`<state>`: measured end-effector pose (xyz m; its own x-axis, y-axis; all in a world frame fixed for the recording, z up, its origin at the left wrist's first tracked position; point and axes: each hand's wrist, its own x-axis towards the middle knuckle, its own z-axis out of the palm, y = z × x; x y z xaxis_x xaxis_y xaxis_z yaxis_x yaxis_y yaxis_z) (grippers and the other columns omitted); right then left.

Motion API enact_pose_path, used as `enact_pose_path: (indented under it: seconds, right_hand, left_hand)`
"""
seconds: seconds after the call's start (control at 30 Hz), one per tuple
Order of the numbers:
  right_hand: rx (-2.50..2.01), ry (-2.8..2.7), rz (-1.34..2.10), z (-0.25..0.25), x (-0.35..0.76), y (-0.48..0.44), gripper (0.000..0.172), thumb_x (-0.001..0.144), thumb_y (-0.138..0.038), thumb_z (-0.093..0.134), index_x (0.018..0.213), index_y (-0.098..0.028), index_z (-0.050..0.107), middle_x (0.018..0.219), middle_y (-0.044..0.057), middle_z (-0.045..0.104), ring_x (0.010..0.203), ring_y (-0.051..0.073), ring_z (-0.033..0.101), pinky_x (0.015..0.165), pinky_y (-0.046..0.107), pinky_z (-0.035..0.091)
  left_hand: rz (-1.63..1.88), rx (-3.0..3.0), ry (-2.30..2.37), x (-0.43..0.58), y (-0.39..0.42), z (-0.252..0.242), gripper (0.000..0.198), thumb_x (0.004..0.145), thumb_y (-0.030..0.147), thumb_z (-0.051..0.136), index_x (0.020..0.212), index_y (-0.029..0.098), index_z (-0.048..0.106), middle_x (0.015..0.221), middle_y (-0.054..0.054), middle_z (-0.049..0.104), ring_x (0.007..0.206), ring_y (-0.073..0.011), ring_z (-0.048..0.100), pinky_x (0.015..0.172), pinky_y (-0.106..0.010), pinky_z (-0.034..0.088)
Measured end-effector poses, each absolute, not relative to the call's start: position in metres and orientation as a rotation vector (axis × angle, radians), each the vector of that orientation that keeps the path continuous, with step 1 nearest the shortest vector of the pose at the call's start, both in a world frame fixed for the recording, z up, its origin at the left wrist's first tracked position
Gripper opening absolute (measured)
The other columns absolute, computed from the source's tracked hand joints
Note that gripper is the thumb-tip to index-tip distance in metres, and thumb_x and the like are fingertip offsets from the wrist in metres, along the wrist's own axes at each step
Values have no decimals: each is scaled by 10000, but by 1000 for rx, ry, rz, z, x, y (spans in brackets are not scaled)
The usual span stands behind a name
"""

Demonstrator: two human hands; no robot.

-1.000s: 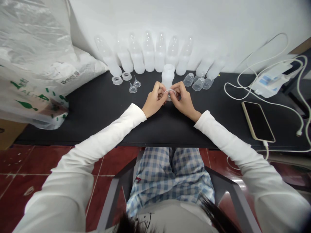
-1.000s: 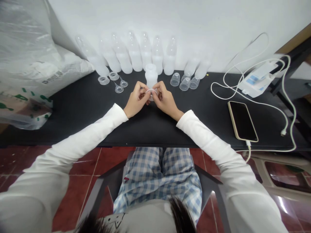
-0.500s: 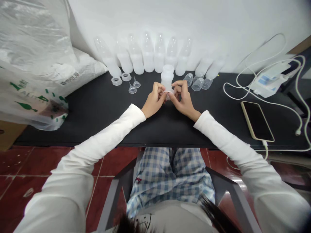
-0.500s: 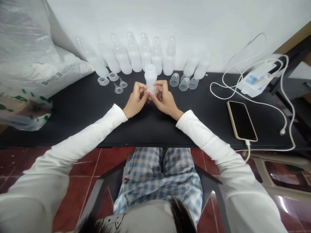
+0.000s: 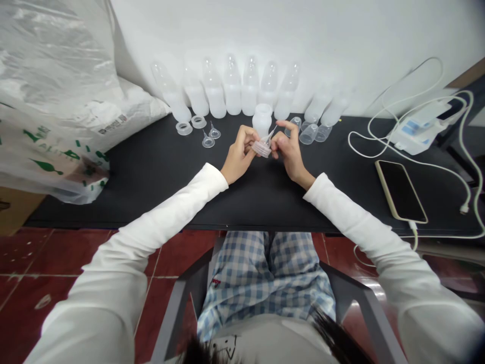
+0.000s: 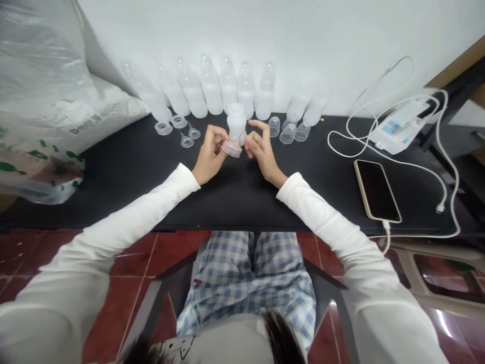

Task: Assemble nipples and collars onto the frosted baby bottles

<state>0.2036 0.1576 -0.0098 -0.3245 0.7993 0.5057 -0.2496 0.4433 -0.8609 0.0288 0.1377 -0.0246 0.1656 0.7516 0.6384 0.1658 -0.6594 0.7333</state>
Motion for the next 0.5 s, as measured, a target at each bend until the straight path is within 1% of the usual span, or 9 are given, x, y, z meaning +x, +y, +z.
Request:
enact_pose_path:
  seconds: [0.07,0.13,0.2,0.3,0.4,0.5]
  right_hand:
    - [-564,-1636,1117,-7,203,155,497,873,-705,657,1103,-274,566,734,-45,498,579,109,440,549,274,392]
    - [-617,-1701,1067,-3,203,152,501,861,-726,656,997,-246,618,774,-19,526,643,117,476,584,276,432]
    - [-637,-1705,1026,-2,204,149,482,853,-707,681,952,-238,633,791,-11,544,655,114,475,609,281,451]
    - [-635,-1681,993,-4,204,150,441,849,-663,718,923,-235,643,765,-15,541,642,107,465,607,278,445]
    - [-642,-1637,948,-8,203,152,437,839,-653,735,898,-232,636,748,-18,545,647,106,479,598,270,439]
    - [-663,-1603,914,-9,202,154,458,824,-663,744,877,-225,622,745,-22,555,630,98,470,588,263,428]
  left_hand:
    - [1507,1959,881,27,138,-24,376,978,592,562,1079,248,448,941,-15,643,803,-139,705,708,-283,594]
    - [1487,1968,905,27,137,-24,394,973,601,566,1102,246,455,951,-22,657,833,-150,714,733,-294,601]
    - [1470,1966,923,27,137,-26,405,975,591,568,1149,245,453,956,-30,674,848,-162,722,750,-309,608]
    - [1442,1946,904,28,137,-28,416,976,547,589,1215,247,430,1004,-43,693,903,-171,731,785,-316,615]
    - [1398,1891,825,28,137,-29,399,968,483,609,1231,261,407,1152,-63,684,1047,-180,715,858,-325,607]
    - [1341,1818,749,25,137,-27,361,960,451,596,1217,269,419,1253,-72,646,1161,-202,673,937,-367,587]
